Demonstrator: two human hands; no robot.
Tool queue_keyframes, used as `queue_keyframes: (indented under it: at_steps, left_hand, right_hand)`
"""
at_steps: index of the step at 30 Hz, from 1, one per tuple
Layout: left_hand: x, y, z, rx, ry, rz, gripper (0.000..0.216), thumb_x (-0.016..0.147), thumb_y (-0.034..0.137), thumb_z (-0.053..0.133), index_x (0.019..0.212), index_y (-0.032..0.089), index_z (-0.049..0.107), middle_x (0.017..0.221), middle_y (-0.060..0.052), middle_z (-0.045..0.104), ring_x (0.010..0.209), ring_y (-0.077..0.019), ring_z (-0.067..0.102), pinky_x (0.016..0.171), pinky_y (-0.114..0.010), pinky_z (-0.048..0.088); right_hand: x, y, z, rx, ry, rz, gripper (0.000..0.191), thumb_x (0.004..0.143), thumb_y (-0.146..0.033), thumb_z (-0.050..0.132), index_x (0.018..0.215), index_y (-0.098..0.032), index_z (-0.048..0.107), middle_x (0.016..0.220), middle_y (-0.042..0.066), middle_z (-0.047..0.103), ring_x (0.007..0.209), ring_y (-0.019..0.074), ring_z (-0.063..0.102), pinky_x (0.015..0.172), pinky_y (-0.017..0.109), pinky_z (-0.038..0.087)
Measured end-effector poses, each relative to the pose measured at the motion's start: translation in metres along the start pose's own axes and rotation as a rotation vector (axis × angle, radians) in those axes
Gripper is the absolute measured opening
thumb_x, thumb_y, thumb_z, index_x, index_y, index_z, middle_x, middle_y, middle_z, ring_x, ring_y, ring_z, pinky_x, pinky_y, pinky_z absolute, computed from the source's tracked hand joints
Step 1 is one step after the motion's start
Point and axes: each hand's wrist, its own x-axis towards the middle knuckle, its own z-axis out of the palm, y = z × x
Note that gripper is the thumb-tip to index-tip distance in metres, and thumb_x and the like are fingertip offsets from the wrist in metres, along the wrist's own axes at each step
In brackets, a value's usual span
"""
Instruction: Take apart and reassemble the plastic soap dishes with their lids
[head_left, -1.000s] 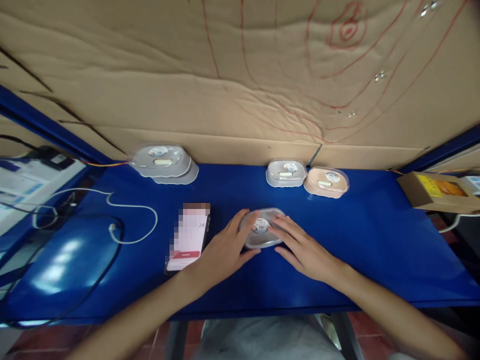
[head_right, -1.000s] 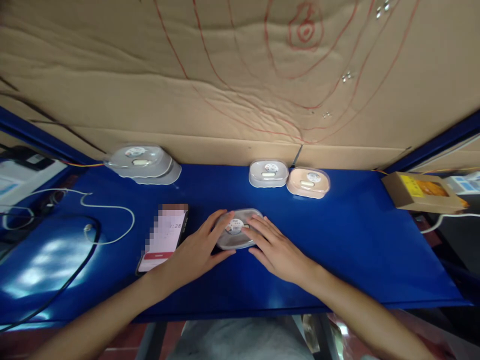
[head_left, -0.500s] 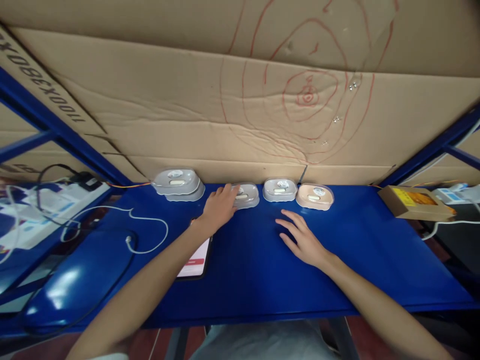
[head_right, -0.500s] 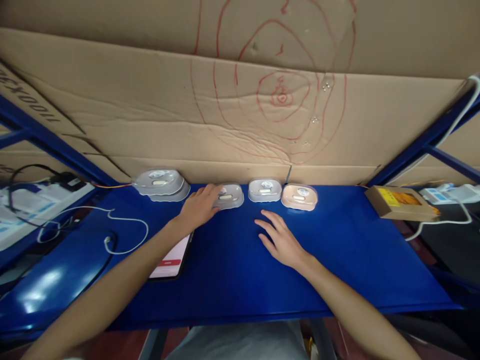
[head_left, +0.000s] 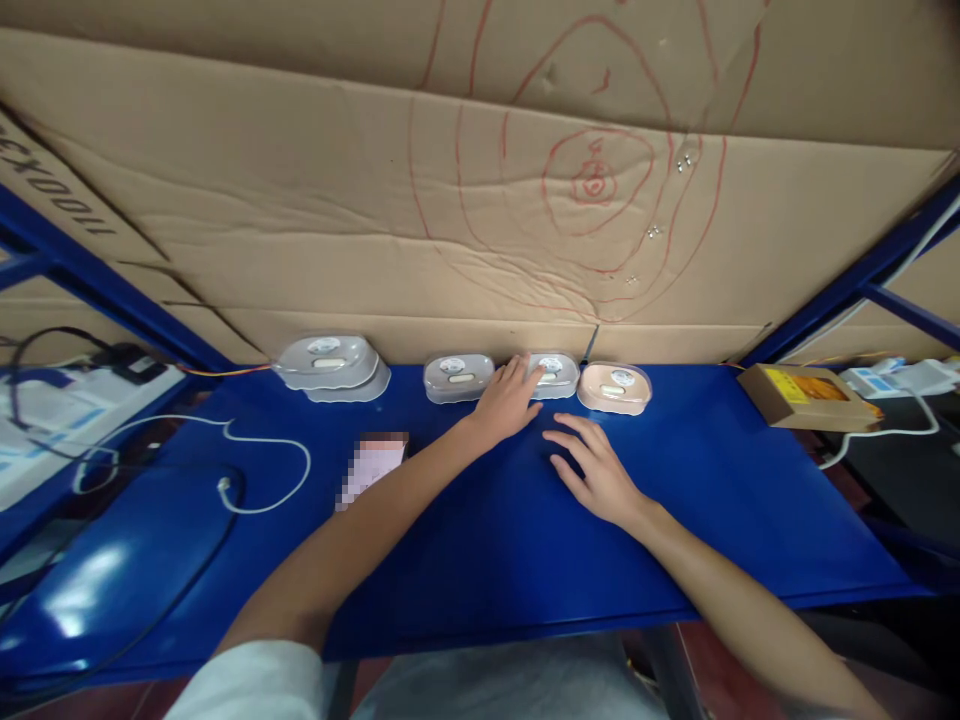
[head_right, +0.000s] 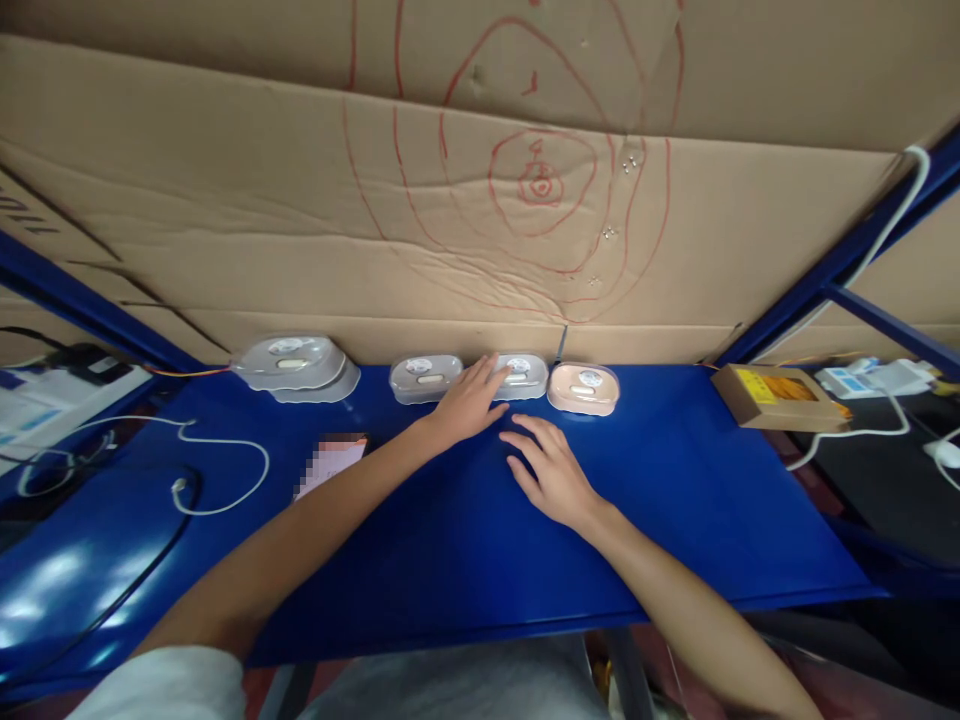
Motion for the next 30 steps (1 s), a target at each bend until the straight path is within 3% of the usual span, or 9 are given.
queue_keyframes:
  at_steps: [2,5,9,11,14,17,21,25,30]
  left_hand:
    - [-0.008,0.008,0.005,-0.034,0.021,-0.019,0.051,0.099,0.028,0.063,0.146,0.012,0.049,0.164,-0.027,0.039,0.156,-0.0396,0.036,0.123,-0.055,0.035]
    - [-0.043,0.021,0.001,-0.075,0.015,-0.009,0.045,0.098,0.026,0.065,0.139,0.015,0.051,0.166,-0.026,0.035,0.156,-0.0421,0.032,0.121,-0.058,0.037]
    - [-0.107,0.035,-0.017,-0.128,-0.058,0.044,0.052,0.090,0.025,0.076,0.136,0.022,0.052,0.158,-0.020,0.045,0.146,-0.0405,0.047,0.114,-0.057,0.047]
    - [-0.133,0.036,-0.024,-0.232,-0.079,0.041,0.061,0.086,0.029,0.082,0.137,0.024,0.050,0.152,-0.018,0.048,0.140,-0.0412,0.051,0.110,-0.060,0.049]
    - [-0.157,0.028,-0.023,-0.479,-0.124,0.001,0.077,0.082,0.041,0.087,0.144,0.029,0.043,0.152,-0.016,0.044,0.142,-0.0402,0.047,0.112,-0.061,0.048]
    - [-0.167,0.015,-0.013,-0.710,-0.149,-0.068,0.101,0.078,0.050,0.090,0.154,0.032,0.027,0.157,-0.018,0.038,0.146,-0.0392,0.044,0.115,-0.059,0.047]
    - [-0.171,0.009,-0.005,-0.727,-0.167,-0.092,0.114,0.077,0.045,0.092,0.161,0.036,0.015,0.159,-0.016,0.042,0.146,-0.0391,0.046,0.118,-0.062,0.042]
    - [-0.174,0.016,-0.008,-0.644,-0.187,0.014,0.126,0.069,0.036,0.099,0.164,0.035,0.015,0.160,-0.016,0.044,0.144,-0.0402,0.047,0.117,-0.061,0.042]
    - [-0.175,0.023,-0.012,-0.574,-0.181,0.071,0.110,0.075,0.020,0.093,0.162,0.030,0.025,0.153,-0.015,0.050,0.136,-0.0369,0.052,0.114,-0.057,0.045]
  right_hand:
    - [0.000,0.000,-0.006,-0.014,0.024,0.018,0.039,0.106,-0.025,0.053,0.144,-0.026,0.055,0.152,0.015,0.051,0.144,0.0325,0.048,0.117,0.059,0.045]
    - [0.000,-0.002,-0.015,-0.049,0.022,-0.004,0.045,0.104,-0.031,0.059,0.147,-0.025,0.052,0.156,0.017,0.047,0.149,0.0354,0.043,0.118,0.061,0.042]
    - [-0.003,-0.010,-0.017,-0.047,-0.201,-0.087,0.070,0.096,-0.048,0.070,0.156,-0.024,0.044,0.167,0.019,0.036,0.157,0.0413,0.031,0.122,0.068,0.033]
    - [-0.005,-0.015,-0.015,0.022,-0.299,-0.114,0.078,0.095,-0.052,0.071,0.160,-0.024,0.039,0.167,0.019,0.037,0.155,0.0394,0.036,0.122,0.064,0.036]
    - [-0.009,-0.019,-0.012,0.193,-0.343,-0.127,0.083,0.092,-0.053,0.073,0.161,-0.025,0.037,0.159,0.017,0.050,0.147,0.0341,0.050,0.118,0.052,0.047]
    - [-0.009,-0.014,-0.015,0.340,-0.359,-0.080,0.079,0.091,-0.052,0.074,0.158,-0.026,0.042,0.154,0.015,0.056,0.141,0.0312,0.057,0.114,0.045,0.052]
    - [-0.004,0.003,-0.020,0.353,-0.325,0.011,0.071,0.094,-0.049,0.073,0.155,-0.026,0.045,0.155,0.016,0.054,0.143,0.0323,0.054,0.116,0.047,0.050]
    - [0.000,0.017,-0.014,0.241,-0.216,0.102,0.065,0.095,-0.042,0.072,0.153,-0.028,0.047,0.157,0.016,0.050,0.146,0.0338,0.050,0.119,0.053,0.046]
    - [0.001,0.021,-0.003,0.203,-0.210,0.158,0.062,0.096,-0.044,0.072,0.151,-0.028,0.049,0.155,0.016,0.050,0.146,0.0355,0.049,0.120,0.058,0.044]
